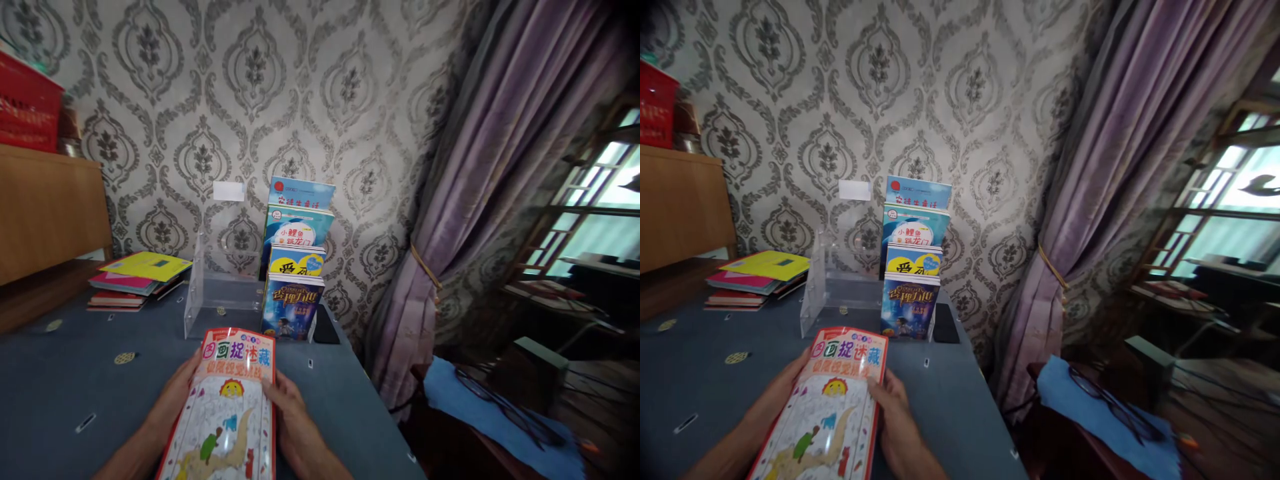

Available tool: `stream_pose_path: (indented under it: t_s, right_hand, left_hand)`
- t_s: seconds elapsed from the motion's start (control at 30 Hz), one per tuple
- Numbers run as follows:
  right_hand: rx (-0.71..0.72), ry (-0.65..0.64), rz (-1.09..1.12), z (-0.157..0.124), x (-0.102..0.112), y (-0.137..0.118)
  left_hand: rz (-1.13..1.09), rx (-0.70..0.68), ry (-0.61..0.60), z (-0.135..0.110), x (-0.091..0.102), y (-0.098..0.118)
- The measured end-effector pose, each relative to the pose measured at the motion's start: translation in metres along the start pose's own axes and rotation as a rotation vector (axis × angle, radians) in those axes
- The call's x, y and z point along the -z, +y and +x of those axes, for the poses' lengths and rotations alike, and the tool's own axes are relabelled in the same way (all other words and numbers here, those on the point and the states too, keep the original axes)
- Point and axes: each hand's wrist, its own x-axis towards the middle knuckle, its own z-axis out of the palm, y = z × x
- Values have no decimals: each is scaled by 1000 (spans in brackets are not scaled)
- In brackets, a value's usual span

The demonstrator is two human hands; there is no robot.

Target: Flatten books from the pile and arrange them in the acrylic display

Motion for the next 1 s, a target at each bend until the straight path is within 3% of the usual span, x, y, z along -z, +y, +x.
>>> stream_pose_path:
  t_s: [0.2,0.47,0.67,0.83,0.93,1.0]
  right_hand:
    - [-42,-145,-63,-5,0,10]
    - [-4,-88,-172,-4,2,-1]
    - [83,-37,-294,-2,-7,-13]
    - [186,-88,-394,1,-24,-35]
    - [216,-125,-446,-1,-28,-39]
    - [223,-129,-458,-5,-26,-36]
  left_hand:
    - [-31,114,-12,1,2,11]
    - [55,-121,93,15,18,5]
    - [84,-261,203,-4,-8,26]
    - [129,-474,183,-25,-33,53]
    - [172,-548,118,-30,-29,53]
    - [215,-514,110,-31,-19,44]
